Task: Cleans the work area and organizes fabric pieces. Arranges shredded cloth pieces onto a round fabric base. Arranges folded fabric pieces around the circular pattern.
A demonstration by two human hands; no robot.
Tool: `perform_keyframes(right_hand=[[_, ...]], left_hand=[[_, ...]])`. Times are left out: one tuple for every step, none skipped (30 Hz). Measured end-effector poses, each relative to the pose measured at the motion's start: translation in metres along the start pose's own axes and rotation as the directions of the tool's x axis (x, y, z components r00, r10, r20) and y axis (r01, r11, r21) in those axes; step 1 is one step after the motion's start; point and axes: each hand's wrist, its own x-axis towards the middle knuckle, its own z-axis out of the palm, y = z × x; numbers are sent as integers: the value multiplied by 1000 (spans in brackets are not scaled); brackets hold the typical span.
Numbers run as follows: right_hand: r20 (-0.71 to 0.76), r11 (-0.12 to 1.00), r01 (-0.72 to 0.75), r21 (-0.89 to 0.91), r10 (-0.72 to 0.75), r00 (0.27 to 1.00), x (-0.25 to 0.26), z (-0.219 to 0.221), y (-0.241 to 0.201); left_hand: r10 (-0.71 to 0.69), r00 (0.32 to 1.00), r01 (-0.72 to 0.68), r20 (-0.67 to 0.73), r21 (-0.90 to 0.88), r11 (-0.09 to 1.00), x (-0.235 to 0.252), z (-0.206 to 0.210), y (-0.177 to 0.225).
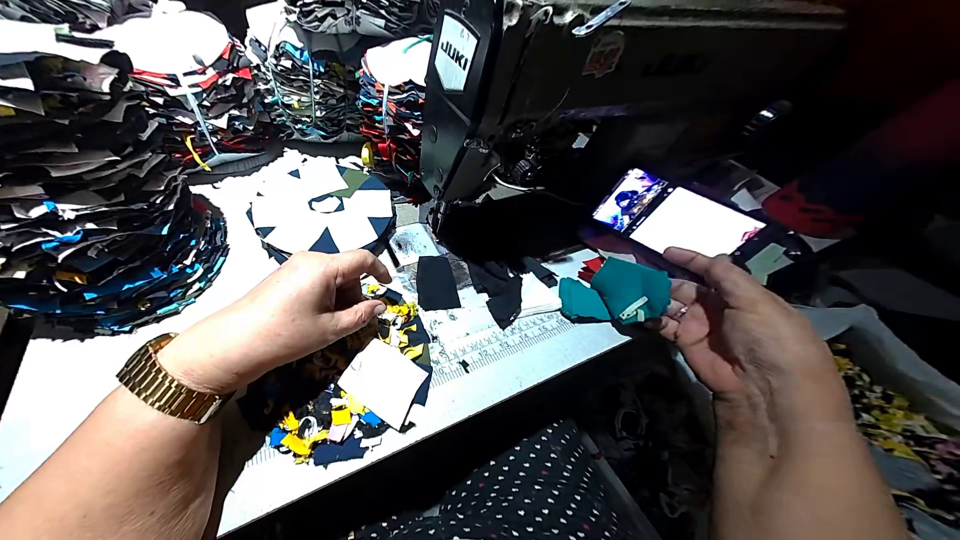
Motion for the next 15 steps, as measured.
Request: perform_keyframes(right_hand=[[20,995,41,-92,-39,999,-3,1,0],[64,966,122,-227,-110,992,-7,2,0],[127,900,230,-371,-196,972,-12,6,1],[173,803,325,-500,-275,946,-17,11,3],[211,686,397,-610,-342,916,-20,17,5],[251,564,448,-693,-393,884,-23,22,8],[299,457,494,-740,-435,850,-26,25,9],[336,385,523,-760,-456,824,-29,27,9],[368,333,544,-770,-466,805,-31,27,9],[397,291,562,-774,-467,790,-34,27,8],[427,257,576,-776,-457,780,-37,25,7],[456,233,589,-774,-441,773,-40,24,5],[476,209,597,-775,-430,767,-42,23,4],[489,192,602,-775,-422,764,-42,22,5],[497,177,605,-776,-419,760,-40,21,6]], left_hand=[[-7,1000,7,8,4,1000,0,0,1],[-3,1000,3,10,10,1000,0,1,1],[6,1000,-6,10,17,1000,0,2,0],[12,1000,-12,10,22,1000,1,2,1],[14,1000,-14,11,24,1000,1,3,1],[16,1000,-16,10,21,1000,0,3,1],[17,1000,-17,10,13,1000,0,3,1],[15,1000,-15,8,5,1000,0,3,1],[19,1000,-19,2,-2,1000,0,2,0],[31,1000,-31,-6,3,1000,0,2,-1],[41,999,-40,-12,11,999,0,2,-2],[45,999,-45,-12,18,999,0,1,-2],[47,999,-46,-9,23,999,0,1,-1],[46,999,-46,-6,19,999,0,0,1],[43,999,-43,-2,10,999,0,0,2]])
